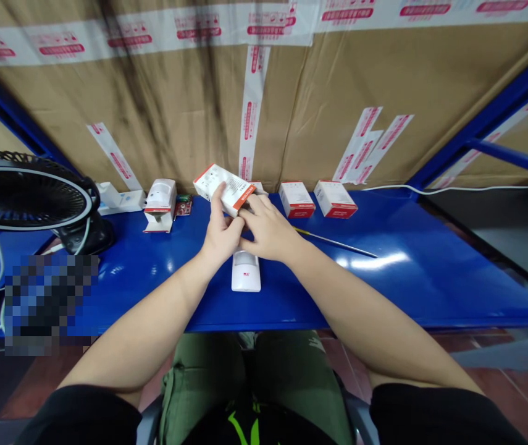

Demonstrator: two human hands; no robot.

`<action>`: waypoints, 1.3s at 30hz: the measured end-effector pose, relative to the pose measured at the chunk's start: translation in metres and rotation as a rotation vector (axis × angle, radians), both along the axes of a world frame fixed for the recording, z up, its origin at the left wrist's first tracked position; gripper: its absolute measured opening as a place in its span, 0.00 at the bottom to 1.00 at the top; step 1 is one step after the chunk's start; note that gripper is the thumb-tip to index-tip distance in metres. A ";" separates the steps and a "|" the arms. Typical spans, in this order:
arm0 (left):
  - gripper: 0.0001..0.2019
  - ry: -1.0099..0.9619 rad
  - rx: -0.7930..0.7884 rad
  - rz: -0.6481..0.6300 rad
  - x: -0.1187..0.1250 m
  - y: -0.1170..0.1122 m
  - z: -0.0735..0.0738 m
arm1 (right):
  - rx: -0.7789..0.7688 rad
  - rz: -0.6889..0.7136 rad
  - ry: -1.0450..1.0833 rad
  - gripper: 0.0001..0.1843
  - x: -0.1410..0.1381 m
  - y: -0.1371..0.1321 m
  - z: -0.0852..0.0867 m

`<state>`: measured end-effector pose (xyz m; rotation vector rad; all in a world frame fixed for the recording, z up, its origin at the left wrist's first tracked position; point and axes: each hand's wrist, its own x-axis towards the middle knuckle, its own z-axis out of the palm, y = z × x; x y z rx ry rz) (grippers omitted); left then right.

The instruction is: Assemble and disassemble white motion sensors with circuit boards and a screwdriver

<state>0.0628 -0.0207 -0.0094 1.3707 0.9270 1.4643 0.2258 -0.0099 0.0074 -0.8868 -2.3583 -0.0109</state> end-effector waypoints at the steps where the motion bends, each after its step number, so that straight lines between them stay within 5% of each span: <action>1: 0.47 0.004 -0.009 -0.002 0.000 -0.002 0.001 | -0.012 -0.025 -0.016 0.25 -0.001 0.000 -0.001; 6: 0.51 0.015 -0.074 -0.030 0.000 -0.005 0.005 | -0.055 0.048 0.023 0.33 0.003 0.003 -0.007; 10: 0.55 -0.064 -0.147 -0.072 0.001 -0.005 0.011 | -0.027 0.152 0.136 0.27 0.008 0.004 -0.010; 13: 0.51 -0.122 -0.165 -0.085 0.003 -0.007 0.014 | -0.004 0.102 0.157 0.25 0.004 0.001 -0.011; 16: 0.47 -0.120 -0.154 -0.075 0.005 -0.007 0.012 | -0.053 0.037 0.106 0.34 -0.001 -0.002 -0.012; 21: 0.41 -0.073 -0.146 -0.047 0.008 -0.006 0.005 | -0.099 0.111 0.020 0.41 0.001 0.003 -0.014; 29: 0.28 -0.047 -0.194 -0.124 0.005 0.000 -0.002 | -0.182 0.162 -0.032 0.28 0.003 0.016 -0.019; 35: 0.18 0.022 -0.066 0.099 -0.037 0.036 0.000 | -0.097 0.282 0.008 0.24 0.017 -0.004 -0.003; 39: 0.17 0.203 -0.108 0.028 -0.062 0.054 -0.002 | -0.049 0.296 0.097 0.14 0.028 -0.005 0.006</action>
